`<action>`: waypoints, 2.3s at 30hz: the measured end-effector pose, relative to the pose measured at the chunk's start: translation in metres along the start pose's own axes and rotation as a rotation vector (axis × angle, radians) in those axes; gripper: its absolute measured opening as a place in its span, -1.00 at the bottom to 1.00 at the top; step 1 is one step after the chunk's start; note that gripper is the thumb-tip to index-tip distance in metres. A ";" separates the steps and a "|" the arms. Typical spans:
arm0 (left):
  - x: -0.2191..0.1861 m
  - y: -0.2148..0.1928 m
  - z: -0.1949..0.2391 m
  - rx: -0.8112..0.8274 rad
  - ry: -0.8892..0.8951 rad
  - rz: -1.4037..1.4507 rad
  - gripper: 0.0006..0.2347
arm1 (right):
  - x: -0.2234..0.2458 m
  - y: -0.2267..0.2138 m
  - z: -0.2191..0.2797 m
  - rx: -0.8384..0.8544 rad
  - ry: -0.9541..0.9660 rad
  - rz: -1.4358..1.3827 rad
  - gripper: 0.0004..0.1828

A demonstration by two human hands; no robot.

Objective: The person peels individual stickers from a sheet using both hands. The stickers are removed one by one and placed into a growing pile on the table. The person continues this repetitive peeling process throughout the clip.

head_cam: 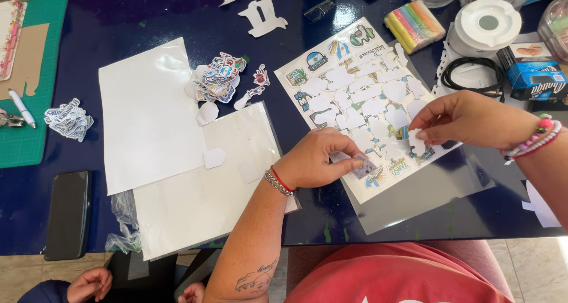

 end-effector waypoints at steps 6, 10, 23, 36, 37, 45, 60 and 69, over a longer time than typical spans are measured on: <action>-0.003 0.004 0.000 0.050 -0.019 -0.082 -0.89 | 0.002 0.003 -0.008 -0.003 -0.023 0.057 -0.70; 0.001 0.004 0.000 0.052 -0.049 -0.067 -0.89 | 0.002 0.003 -0.010 -0.032 -0.006 0.118 -0.73; 0.006 0.006 0.001 0.059 -0.015 -0.086 -0.88 | 0.022 0.004 -0.003 -0.113 0.002 0.281 -0.77; 0.008 0.006 0.002 0.054 -0.020 -0.102 -0.88 | 0.020 0.005 -0.002 -0.290 -0.092 0.415 -0.68; 0.007 0.006 0.002 0.052 -0.020 -0.106 -0.88 | 0.020 0.004 -0.001 -0.322 -0.106 0.435 -0.65; 0.008 0.006 0.002 0.046 0.015 -0.100 -0.89 | 0.012 0.006 0.000 -0.404 -0.053 0.435 -0.65; 0.001 0.007 -0.002 -0.076 0.027 0.017 -0.88 | 0.031 0.051 0.030 -0.193 -0.243 0.043 -0.69; -0.016 -0.001 0.001 -0.187 0.247 0.118 -0.83 | 0.019 0.063 0.017 -0.035 -0.212 -0.536 -0.55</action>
Point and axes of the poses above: each hand's wrist, its own z-axis away from the middle knuckle, its own y-axis out of the palm, x = y × z, the point moved 4 cm from there along -z, towards the middle knuckle, and after that the axes turned 9 degrees about z, right-handed, at the moved point
